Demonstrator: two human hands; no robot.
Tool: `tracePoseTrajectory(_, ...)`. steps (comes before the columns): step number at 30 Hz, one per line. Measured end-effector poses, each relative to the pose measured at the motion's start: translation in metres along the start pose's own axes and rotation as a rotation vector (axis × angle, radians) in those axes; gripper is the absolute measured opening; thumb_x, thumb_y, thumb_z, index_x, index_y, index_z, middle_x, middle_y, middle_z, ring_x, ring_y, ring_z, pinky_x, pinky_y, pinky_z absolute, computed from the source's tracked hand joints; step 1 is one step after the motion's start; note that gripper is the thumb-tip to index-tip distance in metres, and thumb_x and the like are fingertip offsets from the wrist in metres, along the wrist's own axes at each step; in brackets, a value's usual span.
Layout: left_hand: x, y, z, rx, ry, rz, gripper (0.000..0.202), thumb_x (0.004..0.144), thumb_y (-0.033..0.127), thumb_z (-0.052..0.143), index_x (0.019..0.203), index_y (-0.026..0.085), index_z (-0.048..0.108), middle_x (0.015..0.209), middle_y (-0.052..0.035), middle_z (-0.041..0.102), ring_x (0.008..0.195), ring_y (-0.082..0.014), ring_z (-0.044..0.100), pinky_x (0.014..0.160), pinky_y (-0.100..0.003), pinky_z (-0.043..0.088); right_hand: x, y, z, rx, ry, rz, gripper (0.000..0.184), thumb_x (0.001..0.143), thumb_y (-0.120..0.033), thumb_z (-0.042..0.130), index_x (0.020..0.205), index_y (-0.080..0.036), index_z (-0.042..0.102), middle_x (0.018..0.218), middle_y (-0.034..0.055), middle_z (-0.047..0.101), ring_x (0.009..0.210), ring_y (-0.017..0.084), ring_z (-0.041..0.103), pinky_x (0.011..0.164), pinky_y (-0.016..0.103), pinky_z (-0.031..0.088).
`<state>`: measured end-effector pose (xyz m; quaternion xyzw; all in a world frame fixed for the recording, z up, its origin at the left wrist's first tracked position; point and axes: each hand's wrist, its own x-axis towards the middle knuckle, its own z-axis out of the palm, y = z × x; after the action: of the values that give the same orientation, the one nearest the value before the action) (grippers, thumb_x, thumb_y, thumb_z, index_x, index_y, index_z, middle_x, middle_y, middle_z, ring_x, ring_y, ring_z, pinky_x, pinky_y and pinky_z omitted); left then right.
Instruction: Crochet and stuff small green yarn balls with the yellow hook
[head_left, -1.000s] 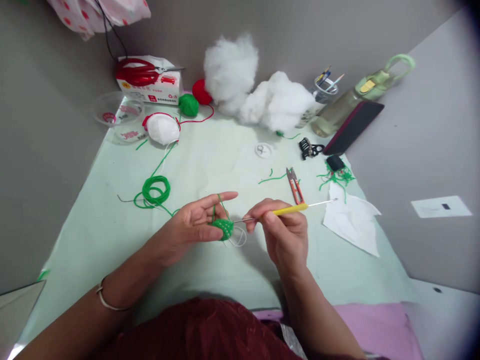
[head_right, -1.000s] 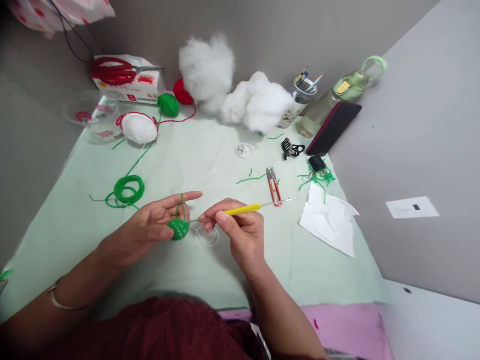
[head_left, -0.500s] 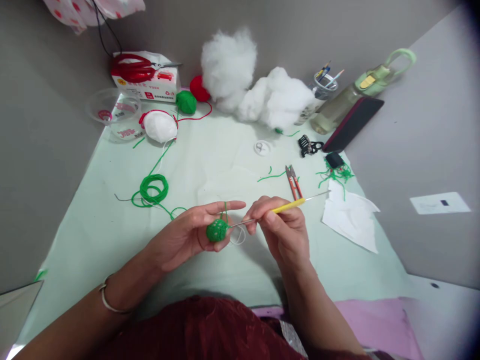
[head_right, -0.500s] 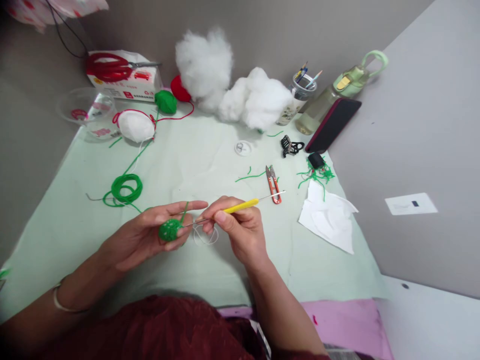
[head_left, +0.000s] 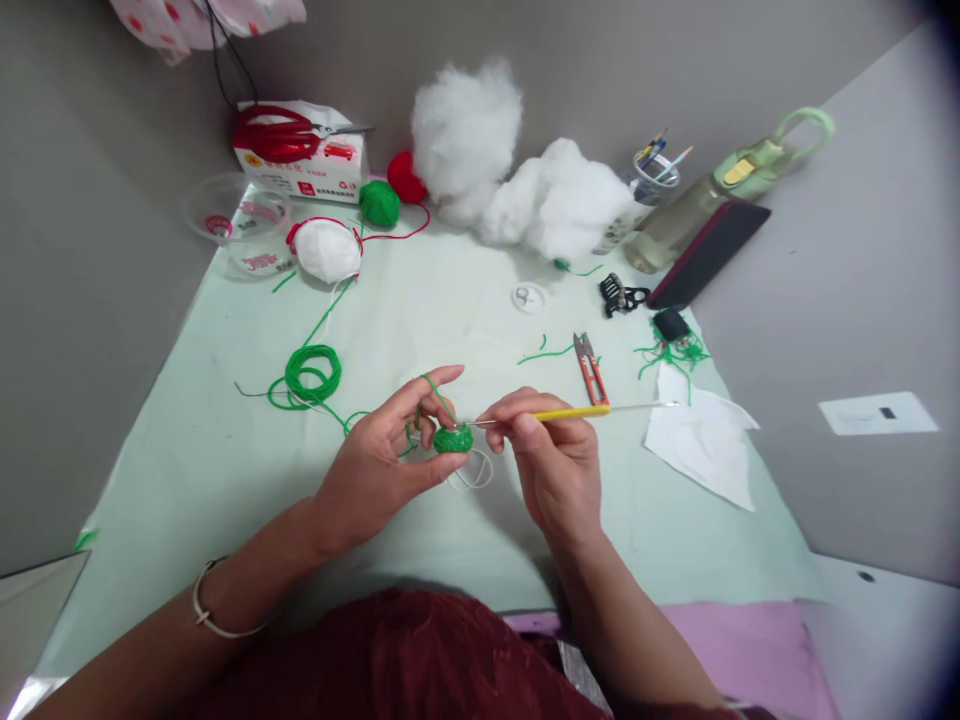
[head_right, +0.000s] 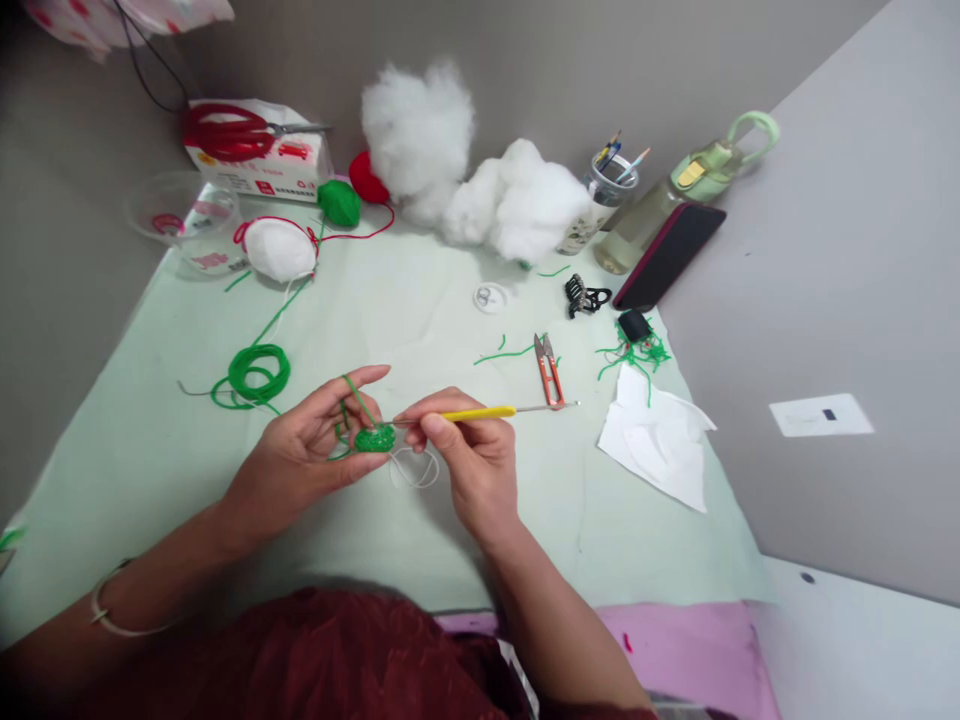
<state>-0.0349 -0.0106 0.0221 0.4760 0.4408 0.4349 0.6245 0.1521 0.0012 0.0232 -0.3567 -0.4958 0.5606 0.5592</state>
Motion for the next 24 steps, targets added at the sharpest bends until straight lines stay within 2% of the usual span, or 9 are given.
tracePoseTrajectory(5,0.0,0.004,-0.002,0.056,0.0,-0.002,0.065,0.082,0.021,0.081,0.143,0.029,0.059,0.096,0.0014,0.06,0.085,-0.0143,0.052,0.085,-0.031,0.044,0.005,-0.004,-0.004,0.019,0.019,0.032,0.014,0.097,-0.033,0.071,0.091,-0.024,0.081,0.083,0.0021,0.075,0.066,0.012,0.065,0.063,0.028,0.052)
tracePoseTrajectory(14,-0.001,0.006,-0.003,0.131,0.0,0.003,0.063,0.082,0.026,0.082,0.141,0.03,0.063,0.095,0.001,0.062,0.085,-0.0164,0.053,0.085,-0.032,0.044,0.003,-0.003,-0.009,-0.074,-0.099,-0.013,0.014,0.1,-0.029,0.067,0.096,-0.025,0.08,0.084,0.0023,0.072,0.07,0.014,0.064,0.065,0.029,0.053)
tracePoseTrajectory(20,0.0,0.005,-0.003,0.215,0.041,0.028,0.063,0.082,0.022,0.081,0.142,0.03,0.063,0.095,0.001,0.063,0.083,-0.0161,0.051,0.084,-0.031,0.044,0.002,-0.012,-0.008,-0.33,-0.145,-0.154,0.016,0.101,-0.022,0.063,0.099,-0.025,0.079,0.086,0.003,0.074,0.076,0.016,0.066,0.068,0.032,0.053)
tracePoseTrajectory(24,0.002,0.002,-0.002,0.252,0.061,0.064,0.061,0.082,0.019,0.079,0.141,0.027,0.064,0.093,0.0009,0.065,0.08,-0.0158,0.05,0.081,-0.03,0.043,0.002,-0.017,-0.006,-0.507,-0.254,-0.285,0.02,0.099,-0.01,0.062,0.103,-0.024,0.075,0.091,0.0033,0.075,0.083,0.017,0.068,0.076,0.034,0.056)
